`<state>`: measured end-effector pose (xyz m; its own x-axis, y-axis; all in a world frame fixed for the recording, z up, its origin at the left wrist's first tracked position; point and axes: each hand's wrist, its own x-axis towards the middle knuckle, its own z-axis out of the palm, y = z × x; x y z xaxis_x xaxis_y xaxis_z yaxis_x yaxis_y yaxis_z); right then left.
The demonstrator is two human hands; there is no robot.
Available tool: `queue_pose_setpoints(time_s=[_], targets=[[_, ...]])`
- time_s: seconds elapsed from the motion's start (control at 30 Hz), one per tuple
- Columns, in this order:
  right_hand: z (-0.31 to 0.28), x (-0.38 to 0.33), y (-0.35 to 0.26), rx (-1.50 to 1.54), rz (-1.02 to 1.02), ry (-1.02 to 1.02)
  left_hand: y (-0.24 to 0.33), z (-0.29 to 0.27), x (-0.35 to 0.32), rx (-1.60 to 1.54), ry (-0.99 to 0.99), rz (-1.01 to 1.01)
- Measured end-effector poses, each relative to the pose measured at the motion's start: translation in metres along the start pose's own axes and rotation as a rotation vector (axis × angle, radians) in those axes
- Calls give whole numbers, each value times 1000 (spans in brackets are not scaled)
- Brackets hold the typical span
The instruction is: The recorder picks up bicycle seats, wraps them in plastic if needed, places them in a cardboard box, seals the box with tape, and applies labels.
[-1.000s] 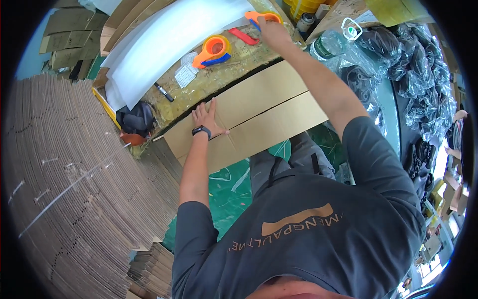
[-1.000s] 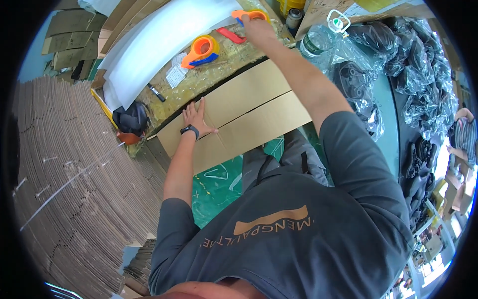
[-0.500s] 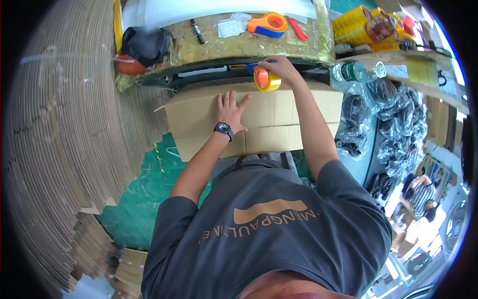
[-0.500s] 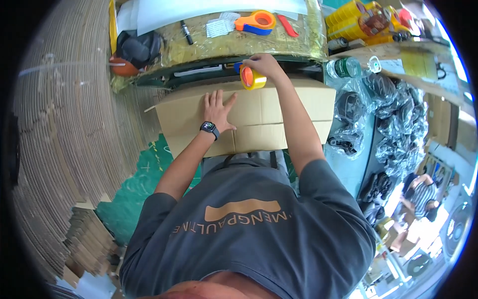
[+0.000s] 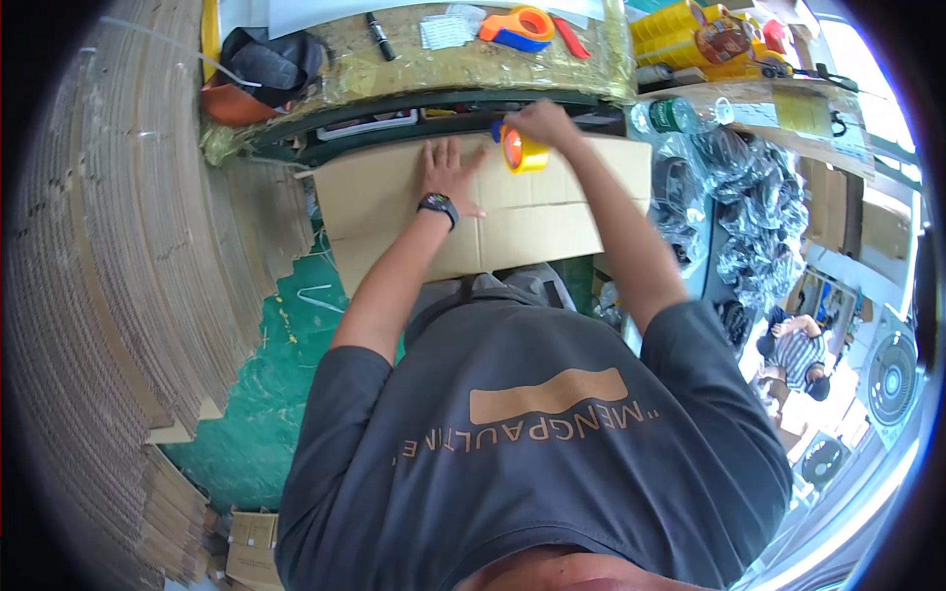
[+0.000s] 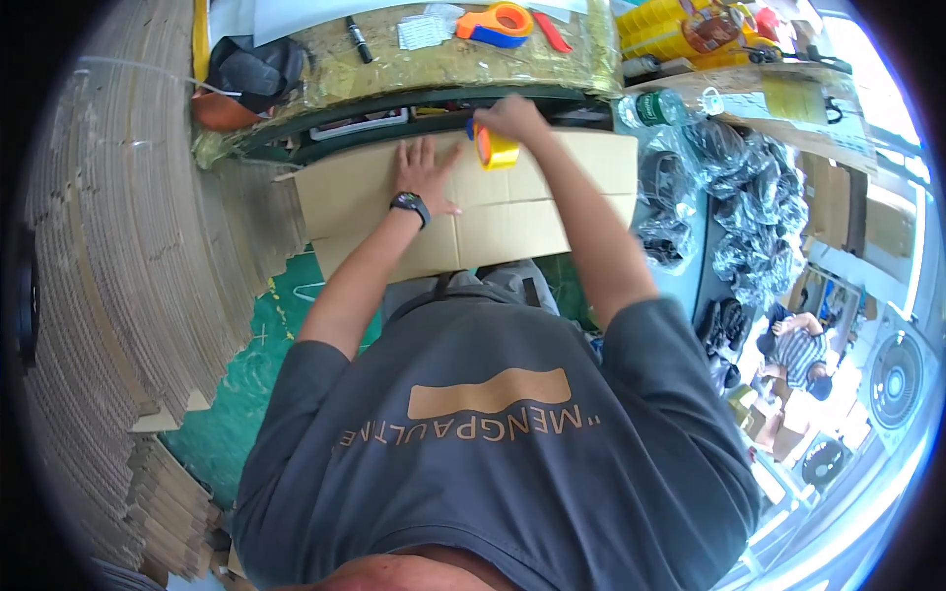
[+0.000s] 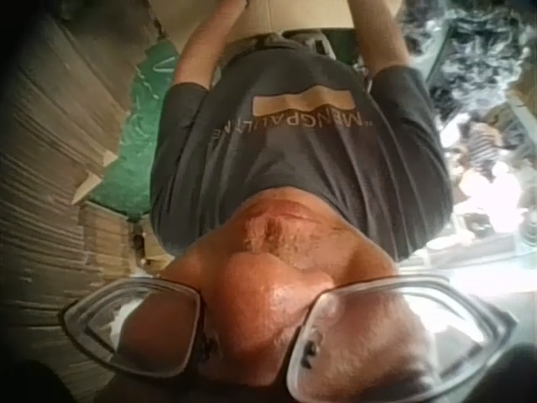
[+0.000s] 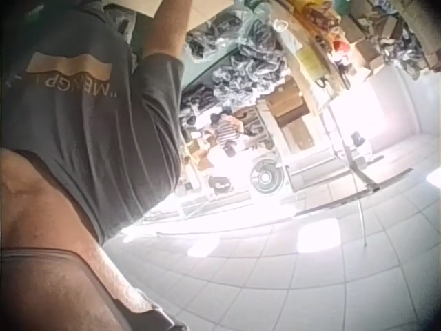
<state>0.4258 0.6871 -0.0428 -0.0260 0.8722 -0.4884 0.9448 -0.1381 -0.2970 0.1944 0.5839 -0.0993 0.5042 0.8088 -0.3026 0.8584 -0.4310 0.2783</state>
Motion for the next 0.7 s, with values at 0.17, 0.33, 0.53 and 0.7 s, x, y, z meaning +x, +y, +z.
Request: queue_pose_setpoints(time_s=[0.17, 0.33, 0.53, 0.7], targets=[[124, -202, -11, 388, 46, 241, -50, -13, 44, 66, -73, -61], [187, -250, -1, 323, 171, 26, -66, -20, 58, -8, -91, -27], [228, -197, 30, 280, 254, -99, -53, 10, 51, -150, 89, 2], [136, -223, -29, 579, 103, -44, -61, 6, -56, -818, 118, -355]])
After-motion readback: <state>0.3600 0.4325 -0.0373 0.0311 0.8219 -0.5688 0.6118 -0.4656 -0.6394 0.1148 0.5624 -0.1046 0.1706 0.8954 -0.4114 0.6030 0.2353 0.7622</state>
